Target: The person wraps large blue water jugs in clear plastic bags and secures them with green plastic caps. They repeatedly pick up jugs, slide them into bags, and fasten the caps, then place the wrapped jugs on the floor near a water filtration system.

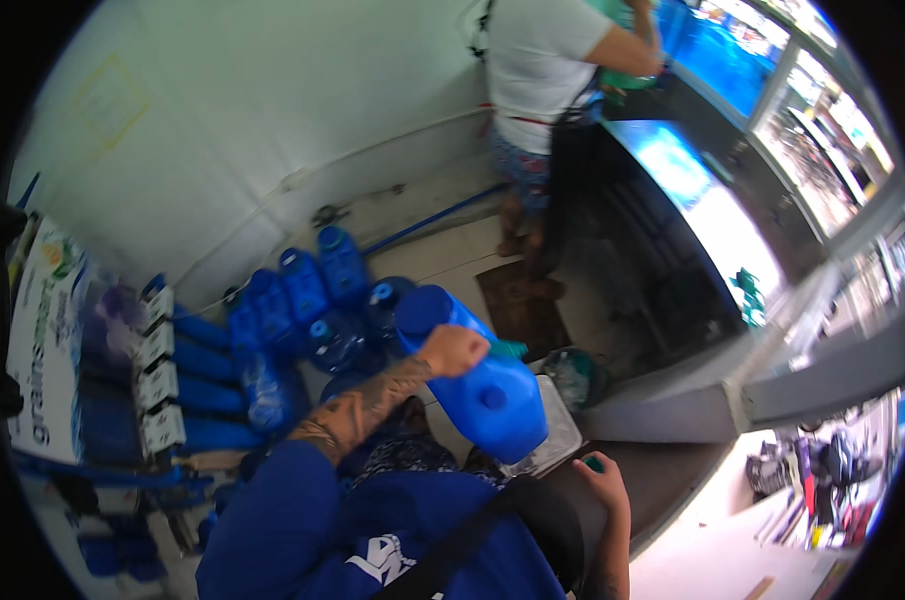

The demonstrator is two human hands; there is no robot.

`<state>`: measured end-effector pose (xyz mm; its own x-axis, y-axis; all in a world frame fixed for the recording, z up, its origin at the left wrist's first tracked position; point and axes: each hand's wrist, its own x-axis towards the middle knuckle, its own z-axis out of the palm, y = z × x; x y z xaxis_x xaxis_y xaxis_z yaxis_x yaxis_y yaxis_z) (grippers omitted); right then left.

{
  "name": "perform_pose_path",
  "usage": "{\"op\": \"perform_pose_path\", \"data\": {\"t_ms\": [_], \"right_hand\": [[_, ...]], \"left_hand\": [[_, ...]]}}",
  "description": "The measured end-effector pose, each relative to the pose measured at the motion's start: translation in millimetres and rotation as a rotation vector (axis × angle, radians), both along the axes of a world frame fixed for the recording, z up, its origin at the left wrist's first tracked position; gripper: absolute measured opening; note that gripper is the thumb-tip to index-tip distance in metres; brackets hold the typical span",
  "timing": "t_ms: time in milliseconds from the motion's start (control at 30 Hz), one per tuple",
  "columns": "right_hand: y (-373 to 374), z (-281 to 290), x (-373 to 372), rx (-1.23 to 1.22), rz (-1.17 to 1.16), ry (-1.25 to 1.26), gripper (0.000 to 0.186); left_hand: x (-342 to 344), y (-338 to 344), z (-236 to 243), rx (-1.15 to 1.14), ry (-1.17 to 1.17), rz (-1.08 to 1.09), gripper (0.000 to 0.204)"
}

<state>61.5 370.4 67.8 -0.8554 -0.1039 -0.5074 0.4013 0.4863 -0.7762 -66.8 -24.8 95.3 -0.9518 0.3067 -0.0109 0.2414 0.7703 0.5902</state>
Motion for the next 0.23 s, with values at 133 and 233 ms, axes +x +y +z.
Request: {"op": "perform_pose_path", "data": {"t_ms": [133, 233], "right_hand": [[-26.4, -33.1, -11.6, -0.056, 0.092, -0.073, 0.027], [-53.2, -70.2, -29.7, 0.125, 0.268, -0.126, 0.029]], "left_hand": [[54.7, -130.7, 36.2, 0.196, 0.204, 0.599, 0.033], [109.2, -211.2, 67.9, 0.250, 0.331, 1.015, 0.037]]}}
